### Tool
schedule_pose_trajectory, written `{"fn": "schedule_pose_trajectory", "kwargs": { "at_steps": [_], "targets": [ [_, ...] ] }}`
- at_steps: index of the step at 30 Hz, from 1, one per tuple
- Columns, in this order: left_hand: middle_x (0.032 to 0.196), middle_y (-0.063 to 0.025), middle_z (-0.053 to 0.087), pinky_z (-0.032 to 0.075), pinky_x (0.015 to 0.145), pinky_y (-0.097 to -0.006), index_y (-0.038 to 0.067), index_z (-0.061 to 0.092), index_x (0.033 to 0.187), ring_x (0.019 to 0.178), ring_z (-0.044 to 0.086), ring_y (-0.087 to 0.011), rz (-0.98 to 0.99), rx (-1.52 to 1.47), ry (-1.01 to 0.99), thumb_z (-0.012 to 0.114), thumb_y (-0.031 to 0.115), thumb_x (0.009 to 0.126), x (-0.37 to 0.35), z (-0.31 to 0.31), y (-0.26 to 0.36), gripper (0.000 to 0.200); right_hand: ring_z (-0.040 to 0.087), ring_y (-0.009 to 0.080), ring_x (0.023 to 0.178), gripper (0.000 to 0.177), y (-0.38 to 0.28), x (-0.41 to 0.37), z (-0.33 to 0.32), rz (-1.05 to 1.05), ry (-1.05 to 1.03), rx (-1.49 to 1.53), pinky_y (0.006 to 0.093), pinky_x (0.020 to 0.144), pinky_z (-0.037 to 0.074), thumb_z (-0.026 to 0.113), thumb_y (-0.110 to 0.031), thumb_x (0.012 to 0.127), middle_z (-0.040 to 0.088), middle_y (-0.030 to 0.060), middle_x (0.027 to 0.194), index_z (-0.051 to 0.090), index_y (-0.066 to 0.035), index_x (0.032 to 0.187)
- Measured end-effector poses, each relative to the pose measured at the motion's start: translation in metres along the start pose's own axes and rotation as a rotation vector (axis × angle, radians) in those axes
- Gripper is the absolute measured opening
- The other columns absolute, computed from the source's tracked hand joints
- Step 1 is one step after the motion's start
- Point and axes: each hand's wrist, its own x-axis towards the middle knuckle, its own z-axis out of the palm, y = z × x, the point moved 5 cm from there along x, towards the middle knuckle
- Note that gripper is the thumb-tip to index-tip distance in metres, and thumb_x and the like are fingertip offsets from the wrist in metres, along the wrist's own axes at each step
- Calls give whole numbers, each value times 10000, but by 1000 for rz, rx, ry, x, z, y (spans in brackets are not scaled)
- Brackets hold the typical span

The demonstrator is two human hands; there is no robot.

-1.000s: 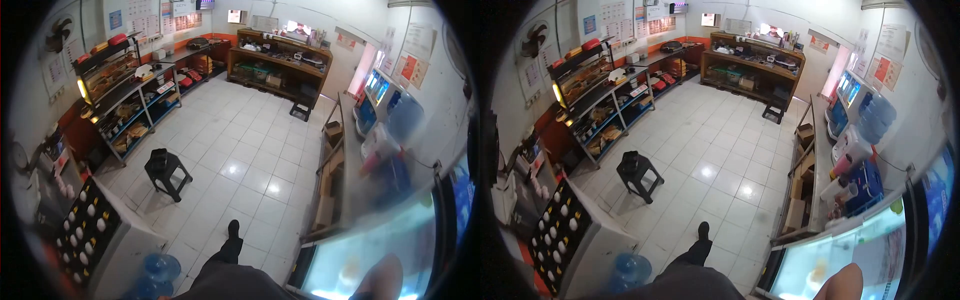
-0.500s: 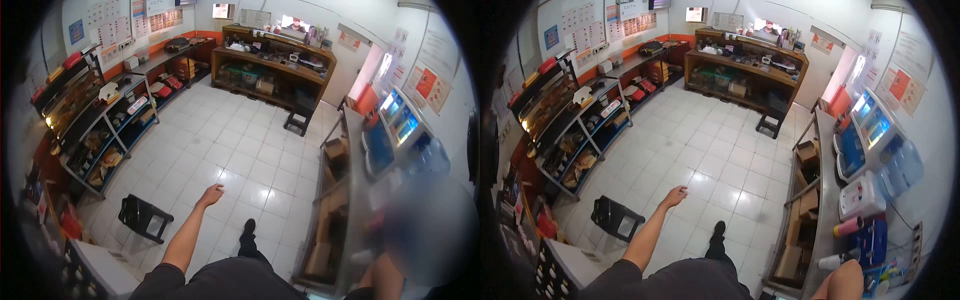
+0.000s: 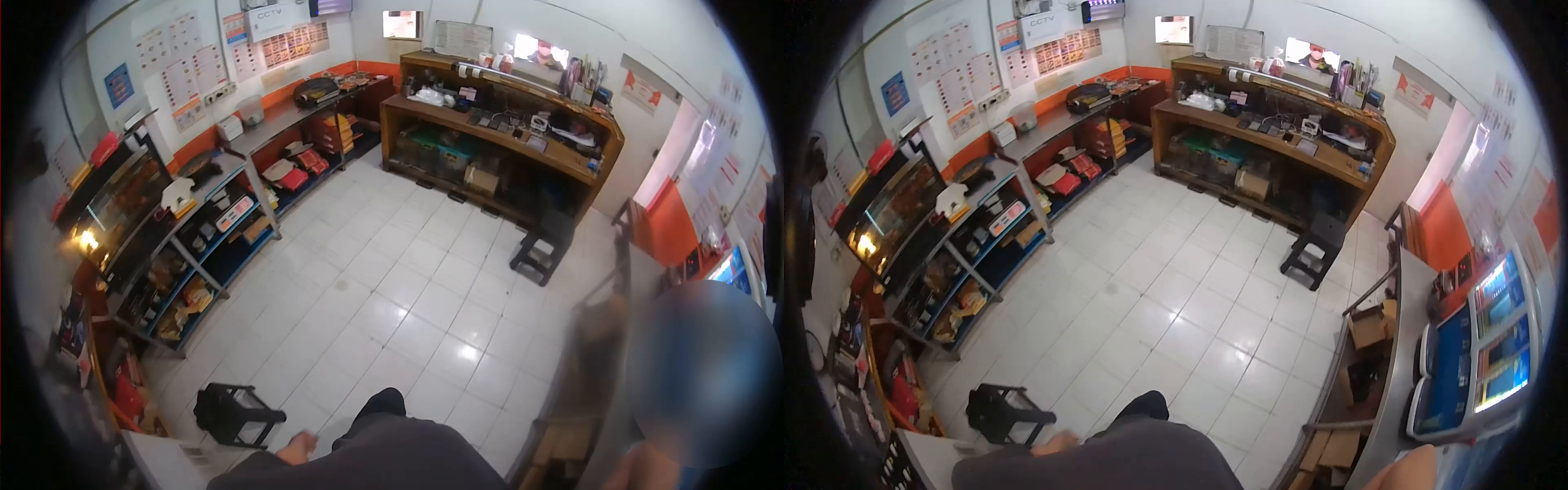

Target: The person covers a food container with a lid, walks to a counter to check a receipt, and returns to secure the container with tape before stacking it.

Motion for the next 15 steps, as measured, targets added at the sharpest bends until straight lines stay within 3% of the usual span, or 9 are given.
{"fn": "schedule_pose_trajectory", "kwargs": {
  "at_steps": [1, 2, 4, 7, 9, 11, 14, 15],
  "targets": [
    [827, -109, 689, 526, 723, -396, 68, 716, 800, 783, 661, -219, -536, -164, -475, 555, 254, 900, 16, 26, -18, 266, 361, 211, 1181, 391, 38, 10, 13, -6, -4, 4, 403, 966, 356, 419, -386, 1017, 379, 45, 1366, 418, -194, 1358],
    [863, -115, 686, 520, 747, -402, 69, 716, 825, 816, 656, -230, -525, -323, -446, 553, 263, 904, -25, 26, -27, 266, 365, 210, 1176, 389, 74, 20, 32, -15, -12, 5, 401, 963, 359, 418, -385, 1017, 383, 45, 1362, 421, -193, 1355],
    [936, -126, 680, 507, 797, -415, 70, 716, 876, 881, 648, -252, -487, -476, -349, 547, 280, 911, -27, -16, 0, 272, 374, 209, 1165, 383, 145, 36, 70, -29, -16, 5, 397, 956, 364, 418, -384, 1017, 392, 46, 1354, 426, -192, 1349],
    [1045, -143, 671, 487, 871, -434, 73, 715, 952, 980, 634, -285, -376, -505, -270, 539, 307, 921, 73, -93, 48, 294, 386, 206, 1150, 375, 243, 58, 119, -19, -8, -30, 392, 946, 372, 417, -382, 1018, 404, 46, 1341, 434, -190, 1340],
    [1117, -154, 666, 473, 920, -447, 75, 715, 1002, 1046, 625, -307, -175, -395, -198, 534, 324, 928, 196, -157, 84, 317, 395, 204, 1140, 370, 303, 79, 153, -5, -13, -50, 388, 939, 378, 416, -381, 1018, 412, 46, 1332, 439, -188, 1334],
    [1189, -165, 660, 460, 969, -460, 77, 714, 1053, 1111, 617, -329, 224, -97, 33, 529, 342, 935, 343, -240, 134, 345, 404, 202, 1130, 365, 364, 100, 190, 2, -6, -61, 384, 932, 383, 416, -380, 1019, 420, 47, 1324, 444, -187, 1328],
    [1018, -187, 698, 515, 832, -470, 69, 678, 1051, 912, 665, -327, -72, -144, -163, 499, 313, 883, 633, -367, 235, 345, 416, 200, 1114, 358, 453, 131, 238, 23, 6, -78, 378, 922, 391, 415, -378, 1019, 433, 47, 1311, 452, -185, 1319],
    [1159, -199, 655, 482, 925, -479, 53, 648, 1107, 1069, 621, -355, 294, 96, 359, 480, 346, 917, 696, -438, 290, 387, 421, 199, 1109, 356, 482, 139, 254, 31, 10, -81, 376, 919, 393, 415, -377, 1020, 437, 47, 1307, 455, -184, 1316]
  ]
}}
